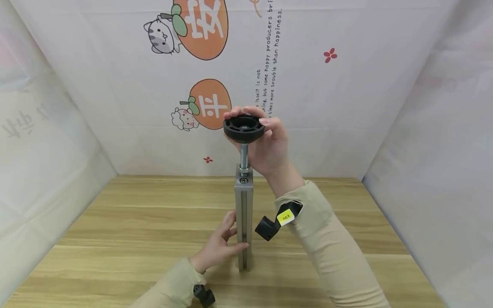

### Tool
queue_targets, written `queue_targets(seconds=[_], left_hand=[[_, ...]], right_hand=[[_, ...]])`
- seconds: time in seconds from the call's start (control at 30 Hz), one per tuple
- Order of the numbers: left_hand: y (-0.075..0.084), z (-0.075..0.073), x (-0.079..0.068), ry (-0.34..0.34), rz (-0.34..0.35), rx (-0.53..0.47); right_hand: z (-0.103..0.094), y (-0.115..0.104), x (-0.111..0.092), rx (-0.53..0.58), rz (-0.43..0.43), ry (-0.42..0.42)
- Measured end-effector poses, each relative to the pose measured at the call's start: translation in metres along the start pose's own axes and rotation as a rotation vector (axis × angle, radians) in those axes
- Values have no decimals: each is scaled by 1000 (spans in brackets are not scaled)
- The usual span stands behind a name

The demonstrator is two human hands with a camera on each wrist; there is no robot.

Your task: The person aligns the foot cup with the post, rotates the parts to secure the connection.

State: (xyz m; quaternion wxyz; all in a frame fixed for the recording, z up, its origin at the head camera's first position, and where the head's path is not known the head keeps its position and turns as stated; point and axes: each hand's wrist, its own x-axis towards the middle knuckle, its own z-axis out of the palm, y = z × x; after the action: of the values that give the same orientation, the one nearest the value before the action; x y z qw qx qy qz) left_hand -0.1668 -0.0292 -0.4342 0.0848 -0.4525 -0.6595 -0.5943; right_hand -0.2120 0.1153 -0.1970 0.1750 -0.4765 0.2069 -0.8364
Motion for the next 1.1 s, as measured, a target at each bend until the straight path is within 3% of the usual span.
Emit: queue_targets(seconds=[0.17, 0.43, 0.7, 0.87, 1.1], left_hand=[[0, -2, 1, -2, 4, 5], [0, -2, 1, -1, -14, -21], [1, -1, -1, -3, -40, -25], [1, -1, 1, -9, -45, -8], [2, -2, 0, 5, -42, -38]], right_hand=[[2, 0, 0, -23, -18, 44], [2, 2, -1, -51, -57, -11], [3, 1, -6, -273, -115, 48], [3, -3, -8, -437, -158, 36], [1, -2, -9, -483, -191, -5]])
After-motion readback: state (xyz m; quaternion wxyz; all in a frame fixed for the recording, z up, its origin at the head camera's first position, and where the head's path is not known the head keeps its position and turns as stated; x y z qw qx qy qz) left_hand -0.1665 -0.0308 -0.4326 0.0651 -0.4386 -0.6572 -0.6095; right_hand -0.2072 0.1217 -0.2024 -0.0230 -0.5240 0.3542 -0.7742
